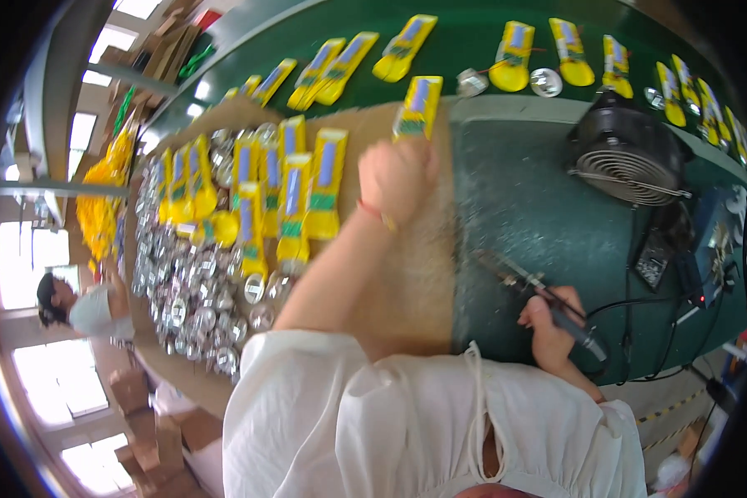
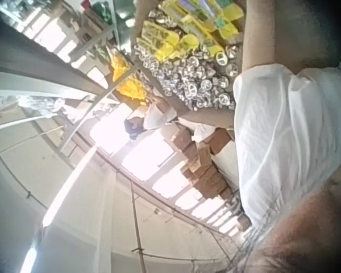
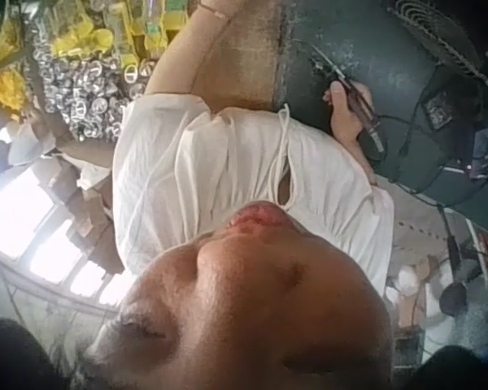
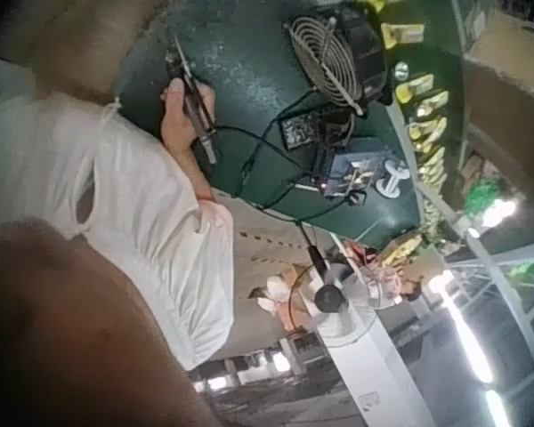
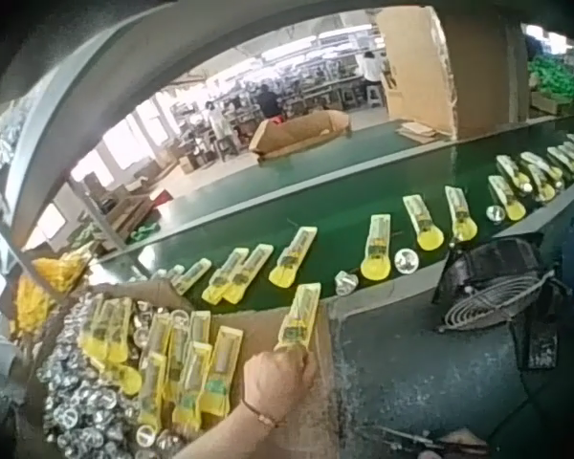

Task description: Soldering electrical wires onto small circuit boards for the assembly of solar-powered lamps.

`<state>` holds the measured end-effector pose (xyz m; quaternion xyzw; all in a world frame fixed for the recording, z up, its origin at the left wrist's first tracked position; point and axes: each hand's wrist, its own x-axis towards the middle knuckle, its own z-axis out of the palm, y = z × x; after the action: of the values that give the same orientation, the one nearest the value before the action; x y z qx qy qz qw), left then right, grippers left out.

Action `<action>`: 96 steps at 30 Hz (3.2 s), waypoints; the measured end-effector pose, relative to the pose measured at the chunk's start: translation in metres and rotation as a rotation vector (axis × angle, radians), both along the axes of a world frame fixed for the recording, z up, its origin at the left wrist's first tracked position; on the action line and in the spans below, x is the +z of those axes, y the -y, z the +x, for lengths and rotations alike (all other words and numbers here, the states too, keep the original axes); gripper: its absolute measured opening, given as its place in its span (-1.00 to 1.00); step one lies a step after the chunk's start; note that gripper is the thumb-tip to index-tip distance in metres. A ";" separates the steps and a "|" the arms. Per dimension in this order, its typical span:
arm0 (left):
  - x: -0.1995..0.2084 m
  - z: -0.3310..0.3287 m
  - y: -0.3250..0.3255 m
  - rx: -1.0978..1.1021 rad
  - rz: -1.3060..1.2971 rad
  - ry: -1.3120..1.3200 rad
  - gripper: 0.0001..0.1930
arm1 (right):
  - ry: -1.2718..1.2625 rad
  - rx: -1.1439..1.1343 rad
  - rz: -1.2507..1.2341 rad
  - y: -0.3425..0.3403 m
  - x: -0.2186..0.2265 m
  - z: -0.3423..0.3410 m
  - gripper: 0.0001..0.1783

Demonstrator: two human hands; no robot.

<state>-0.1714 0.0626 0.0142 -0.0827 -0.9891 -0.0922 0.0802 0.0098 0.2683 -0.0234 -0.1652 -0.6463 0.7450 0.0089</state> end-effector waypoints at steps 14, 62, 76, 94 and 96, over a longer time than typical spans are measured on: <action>0.017 0.197 0.125 0.483 0.328 -0.232 -0.78 | -0.175 -0.039 0.061 0.007 -0.006 0.004 -0.84; -0.021 0.173 0.056 0.263 0.961 0.236 -0.85 | -0.206 0.214 0.028 0.054 0.017 0.010 -0.83; -0.010 0.164 0.066 0.266 1.068 0.449 -0.87 | -0.163 0.251 0.016 0.062 0.021 0.006 -0.82; -0.017 0.161 0.072 0.205 0.985 0.459 -0.89 | -0.183 0.172 -0.026 0.062 0.023 0.006 -0.82; -0.018 0.159 0.072 0.220 1.017 0.487 -0.89 | -0.181 0.172 -0.017 0.058 0.021 0.006 -0.83</action>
<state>-0.0124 -0.0097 -0.0039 0.0931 -0.8132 -0.5637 -0.1110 0.0163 0.2104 -0.0021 -0.0411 -0.6483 0.7603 0.0017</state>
